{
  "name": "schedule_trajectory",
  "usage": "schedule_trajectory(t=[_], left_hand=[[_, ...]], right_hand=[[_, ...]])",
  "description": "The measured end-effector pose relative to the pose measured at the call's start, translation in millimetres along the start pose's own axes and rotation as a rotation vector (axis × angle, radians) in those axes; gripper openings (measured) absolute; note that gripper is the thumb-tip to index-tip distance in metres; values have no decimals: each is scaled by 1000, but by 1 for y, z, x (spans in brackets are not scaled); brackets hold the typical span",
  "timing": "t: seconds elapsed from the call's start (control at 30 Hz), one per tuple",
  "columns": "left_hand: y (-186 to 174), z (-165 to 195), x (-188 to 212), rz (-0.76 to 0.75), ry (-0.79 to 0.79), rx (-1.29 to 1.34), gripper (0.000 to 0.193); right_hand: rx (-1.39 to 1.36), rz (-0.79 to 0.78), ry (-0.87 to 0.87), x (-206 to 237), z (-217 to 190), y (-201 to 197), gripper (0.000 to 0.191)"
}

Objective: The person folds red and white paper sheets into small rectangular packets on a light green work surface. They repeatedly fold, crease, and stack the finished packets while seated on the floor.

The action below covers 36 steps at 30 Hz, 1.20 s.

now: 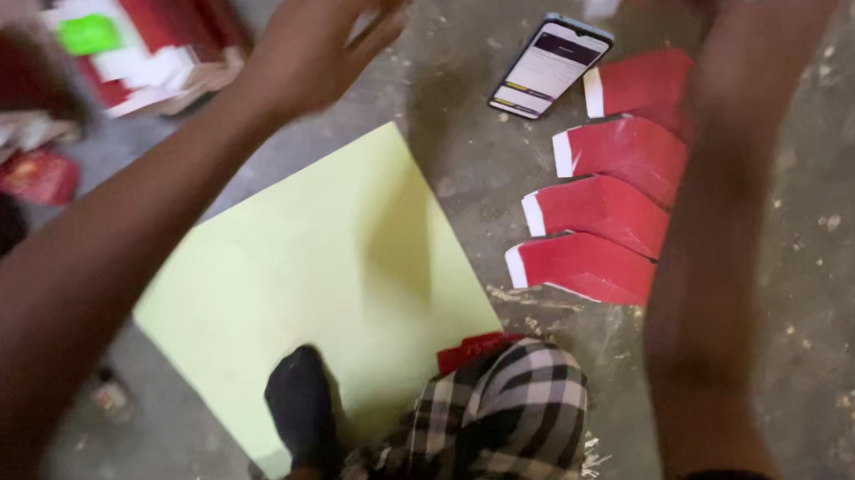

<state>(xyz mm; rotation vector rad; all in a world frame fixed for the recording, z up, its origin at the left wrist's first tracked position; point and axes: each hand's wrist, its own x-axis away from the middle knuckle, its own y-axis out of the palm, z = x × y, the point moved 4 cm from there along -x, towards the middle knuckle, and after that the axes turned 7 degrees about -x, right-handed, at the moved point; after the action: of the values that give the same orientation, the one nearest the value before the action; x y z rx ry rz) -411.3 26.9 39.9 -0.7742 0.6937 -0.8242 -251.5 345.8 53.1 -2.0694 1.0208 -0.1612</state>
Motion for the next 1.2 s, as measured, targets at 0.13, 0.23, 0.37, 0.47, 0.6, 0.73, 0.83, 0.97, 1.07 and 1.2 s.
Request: schedule_trajectory(t=[0.13,0.23,0.37,0.47,0.6,0.73,0.83,0.97,1.07,1.2], left_hand=[[-71,26,190,-259,-693,337,47],[-84,61,310,-117,-783,724,54],[-61,74,398,54,-744,797,60],[-23,49,438,4,-915,539,42],[31,9,466,260,-995,876,34],[73,-12,473,356,-971,1015,28],[78,-27,474,427,-1048,1033,25],[40,-41,483,539,-1150,584,23],[-5,-21,487,828,-838,309,16],[-8,24,469,604,-458,-135,19]], right_hand=[[-847,-468,113,187,-78,7,50],[-951,-771,548,321,-97,58,40],[-1074,-962,403,412,-129,104,45],[-942,-1053,442,447,-138,133,41],[-905,-1036,358,459,-127,164,43],[-890,-1097,330,463,-100,190,40],[-848,-1068,681,468,-78,210,45],[-805,-1093,605,472,-69,223,43],[-764,-1060,622,475,-58,226,41],[-761,-1012,612,473,-56,229,40]])
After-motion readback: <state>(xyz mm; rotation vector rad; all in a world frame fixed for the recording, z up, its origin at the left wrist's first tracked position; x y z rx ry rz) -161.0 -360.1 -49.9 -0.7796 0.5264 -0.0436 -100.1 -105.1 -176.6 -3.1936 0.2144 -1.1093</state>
